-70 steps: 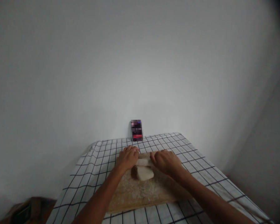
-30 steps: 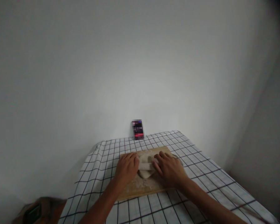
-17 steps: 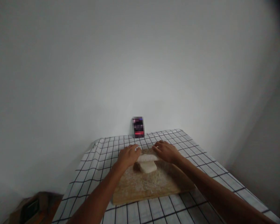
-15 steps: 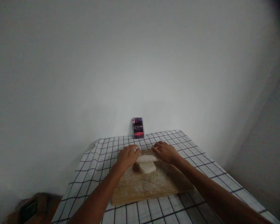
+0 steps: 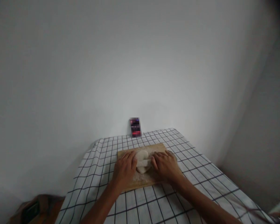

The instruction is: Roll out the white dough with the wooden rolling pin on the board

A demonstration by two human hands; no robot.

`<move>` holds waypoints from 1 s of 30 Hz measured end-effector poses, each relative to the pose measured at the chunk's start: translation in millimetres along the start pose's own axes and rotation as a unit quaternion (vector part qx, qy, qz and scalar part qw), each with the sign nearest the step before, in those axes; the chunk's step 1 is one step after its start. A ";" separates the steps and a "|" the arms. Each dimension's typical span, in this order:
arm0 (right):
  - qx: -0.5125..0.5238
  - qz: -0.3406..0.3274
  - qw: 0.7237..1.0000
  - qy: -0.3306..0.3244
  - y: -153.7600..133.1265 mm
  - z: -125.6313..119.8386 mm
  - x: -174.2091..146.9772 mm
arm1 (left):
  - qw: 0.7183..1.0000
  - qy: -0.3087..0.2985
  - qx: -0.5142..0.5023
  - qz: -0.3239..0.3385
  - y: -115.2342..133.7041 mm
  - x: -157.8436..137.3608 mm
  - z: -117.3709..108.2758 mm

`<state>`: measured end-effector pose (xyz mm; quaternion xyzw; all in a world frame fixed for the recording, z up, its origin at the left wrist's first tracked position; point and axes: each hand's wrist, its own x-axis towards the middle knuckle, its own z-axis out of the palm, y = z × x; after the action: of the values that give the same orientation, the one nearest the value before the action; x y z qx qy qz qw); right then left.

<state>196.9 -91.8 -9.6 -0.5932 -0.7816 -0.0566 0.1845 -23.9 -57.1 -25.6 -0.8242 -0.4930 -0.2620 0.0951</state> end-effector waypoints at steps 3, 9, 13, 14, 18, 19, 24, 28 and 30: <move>0.020 -0.002 1.000 0.009 -5.4 -0.3 -17.5 | 0.999 -0.029 0.001 -0.019 4.6 -13.1 -5.7; 0.046 -0.011 0.999 -0.005 -10.5 -1.4 -34.5 | 0.998 -0.061 -0.015 -0.026 12.7 -29.1 -17.6; 0.057 -0.023 0.998 -0.027 -6.8 -7.1 -21.4 | 0.998 -0.060 -0.006 -0.028 13.9 -24.0 -18.4; 0.054 -0.026 0.998 -0.027 -5.1 -8.0 -16.0 | 0.998 -0.059 -0.001 -0.031 13.5 -20.5 -18.0; 0.035 -0.022 0.999 -0.027 3.6 -6.2 9.1 | 0.997 -0.064 0.005 -0.046 9.2 -1.4 -13.5; 0.034 -0.018 0.999 -0.030 6.0 -4.6 15.9 | 0.997 -0.067 0.005 -0.045 7.1 4.1 -11.3; 0.035 0.013 0.998 -0.049 18.3 3.2 52.1 | 0.994 -0.094 0.022 -0.044 -9.9 33.4 3.8; 0.058 0.035 0.994 -0.082 28.9 7.8 83.0 | 0.987 -0.144 0.013 -0.074 -20.4 59.8 8.3; 0.079 0.047 0.991 -0.101 33.8 10.9 97.4 | 0.981 -0.167 0.005 -0.104 -22.5 72.7 6.9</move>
<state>204.3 9.7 10.6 -0.6152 -0.7697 0.0746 0.1532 -13.6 12.3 4.6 -0.8002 -0.5860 -0.1268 -0.0120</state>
